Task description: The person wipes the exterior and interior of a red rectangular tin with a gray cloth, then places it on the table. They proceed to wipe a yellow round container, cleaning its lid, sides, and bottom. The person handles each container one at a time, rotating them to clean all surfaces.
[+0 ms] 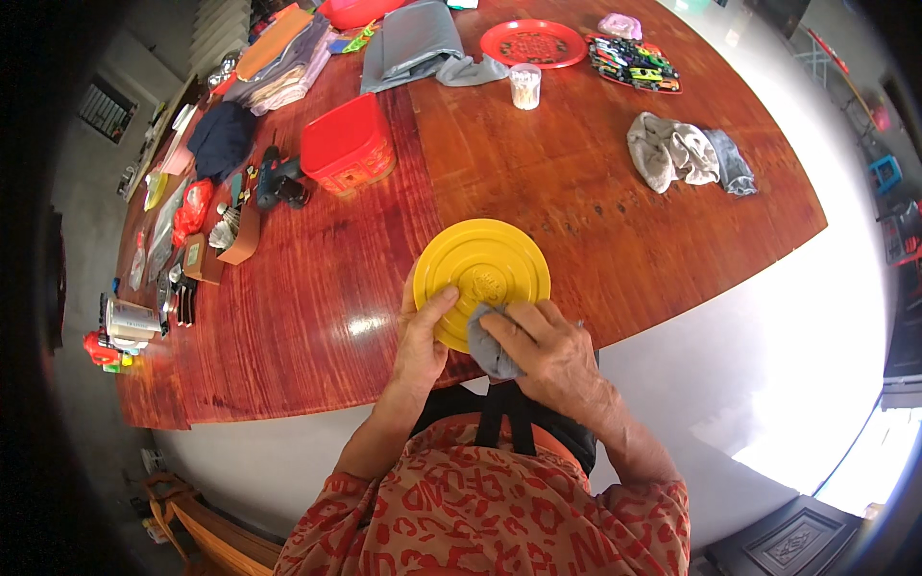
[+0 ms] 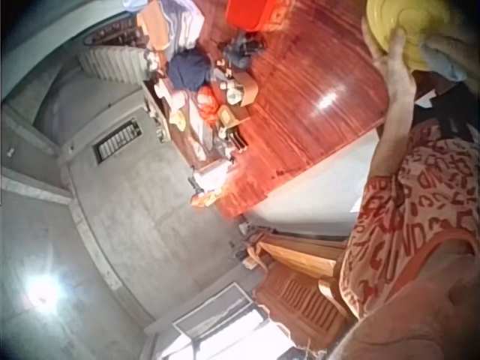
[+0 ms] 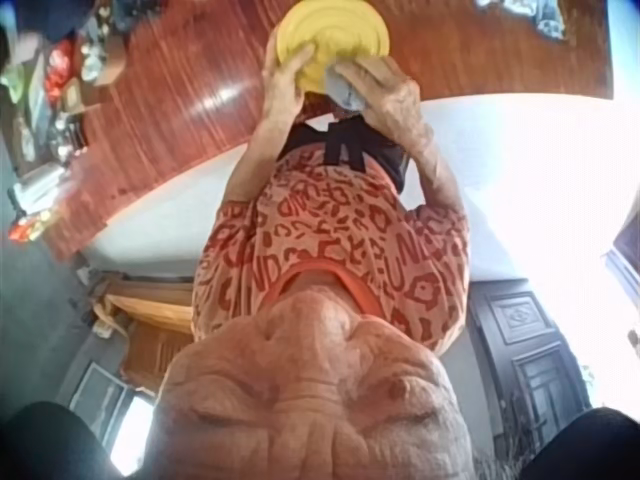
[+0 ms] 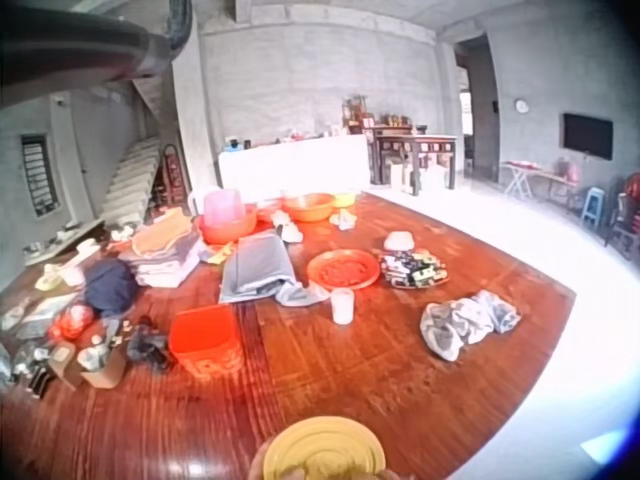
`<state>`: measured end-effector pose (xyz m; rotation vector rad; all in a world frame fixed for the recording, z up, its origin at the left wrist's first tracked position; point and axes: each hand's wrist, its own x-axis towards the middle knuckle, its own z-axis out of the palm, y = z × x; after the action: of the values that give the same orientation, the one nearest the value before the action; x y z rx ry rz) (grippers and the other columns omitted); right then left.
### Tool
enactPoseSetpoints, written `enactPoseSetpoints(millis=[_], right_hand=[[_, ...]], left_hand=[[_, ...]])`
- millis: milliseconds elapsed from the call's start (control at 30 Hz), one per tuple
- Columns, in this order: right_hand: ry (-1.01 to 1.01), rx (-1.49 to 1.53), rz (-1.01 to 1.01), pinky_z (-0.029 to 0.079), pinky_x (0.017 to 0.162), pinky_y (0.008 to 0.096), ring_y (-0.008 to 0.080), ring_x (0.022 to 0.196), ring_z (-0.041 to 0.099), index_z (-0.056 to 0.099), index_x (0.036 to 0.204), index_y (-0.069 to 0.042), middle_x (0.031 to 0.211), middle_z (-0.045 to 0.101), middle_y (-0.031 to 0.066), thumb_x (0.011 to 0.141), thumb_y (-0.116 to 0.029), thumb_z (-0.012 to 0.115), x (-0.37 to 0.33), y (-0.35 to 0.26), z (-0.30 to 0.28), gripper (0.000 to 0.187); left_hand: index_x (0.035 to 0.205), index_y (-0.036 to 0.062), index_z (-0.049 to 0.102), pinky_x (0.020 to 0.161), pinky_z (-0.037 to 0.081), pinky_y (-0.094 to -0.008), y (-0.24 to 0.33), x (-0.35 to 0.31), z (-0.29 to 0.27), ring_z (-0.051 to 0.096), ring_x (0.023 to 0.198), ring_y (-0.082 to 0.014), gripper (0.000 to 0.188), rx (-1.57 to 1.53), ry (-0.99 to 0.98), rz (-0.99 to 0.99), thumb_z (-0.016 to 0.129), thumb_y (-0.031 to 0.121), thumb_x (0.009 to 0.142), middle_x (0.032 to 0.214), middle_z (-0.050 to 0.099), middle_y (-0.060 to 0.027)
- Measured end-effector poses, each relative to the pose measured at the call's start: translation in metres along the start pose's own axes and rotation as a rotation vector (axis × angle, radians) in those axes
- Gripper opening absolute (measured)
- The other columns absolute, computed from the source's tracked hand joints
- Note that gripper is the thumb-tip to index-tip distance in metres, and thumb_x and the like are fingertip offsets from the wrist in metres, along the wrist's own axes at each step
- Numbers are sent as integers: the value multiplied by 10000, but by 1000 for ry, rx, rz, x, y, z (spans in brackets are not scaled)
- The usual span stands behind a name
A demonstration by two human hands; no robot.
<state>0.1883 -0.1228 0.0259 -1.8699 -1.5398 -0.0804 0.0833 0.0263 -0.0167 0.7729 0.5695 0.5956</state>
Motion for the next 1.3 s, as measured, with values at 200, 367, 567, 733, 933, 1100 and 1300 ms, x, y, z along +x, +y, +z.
enactPoseSetpoints(millis=[200,367,567,733,933,1100,1300], right_hand=[[70,4,-47,565,605,372,271,817,625,649,1117,-116,946,592,54,632,10,737,22,18,8,509],[224,-35,35,570,700,377,293,862,627,660,1106,-114,1033,618,56,645,7,727,48,36,10,481],[210,-115,-30,566,698,375,274,868,616,672,1099,-126,1063,592,48,622,-6,743,46,30,20,497],[9,-37,-187,562,689,389,247,861,604,674,1103,-129,1037,566,45,634,-41,731,37,21,13,480],[58,-33,-120,555,678,387,263,833,609,666,1082,-90,969,567,53,615,-24,740,51,14,26,477],[70,-68,40,554,727,393,308,909,624,656,1093,-76,1006,597,82,587,12,733,64,14,29,519],[163,-264,189,549,740,421,324,947,596,608,1152,-72,1032,567,91,606,-40,731,72,27,27,561]], left_hand=[[1503,98,305,998,509,-351,6,9,2,581,1183,-203,742,-8,-21,26,698,68,874,1294,578,-96],[1516,101,282,987,524,-351,3,11,4,591,1175,-204,788,55,-50,46,723,98,863,1322,561,-102],[1539,107,247,1094,398,-372,-6,23,-18,466,1314,-236,792,90,-103,-13,585,498,939,1446,442,-124],[1324,75,508,978,475,-351,-16,33,-14,587,1150,-203,636,87,34,3,359,599,996,1229,610,-97],[1307,92,520,941,497,-333,-7,32,-4,596,1127,-176,609,114,53,-43,375,593,995,1207,616,-65],[1469,101,379,967,496,-353,-7,34,-11,530,1216,-217,672,156,-18,-64,412,564,984,1339,516,-105],[1505,98,320,850,575,-377,-11,33,-7,520,1239,-238,752,138,-9,-124,435,597,954,1384,476,-116]])
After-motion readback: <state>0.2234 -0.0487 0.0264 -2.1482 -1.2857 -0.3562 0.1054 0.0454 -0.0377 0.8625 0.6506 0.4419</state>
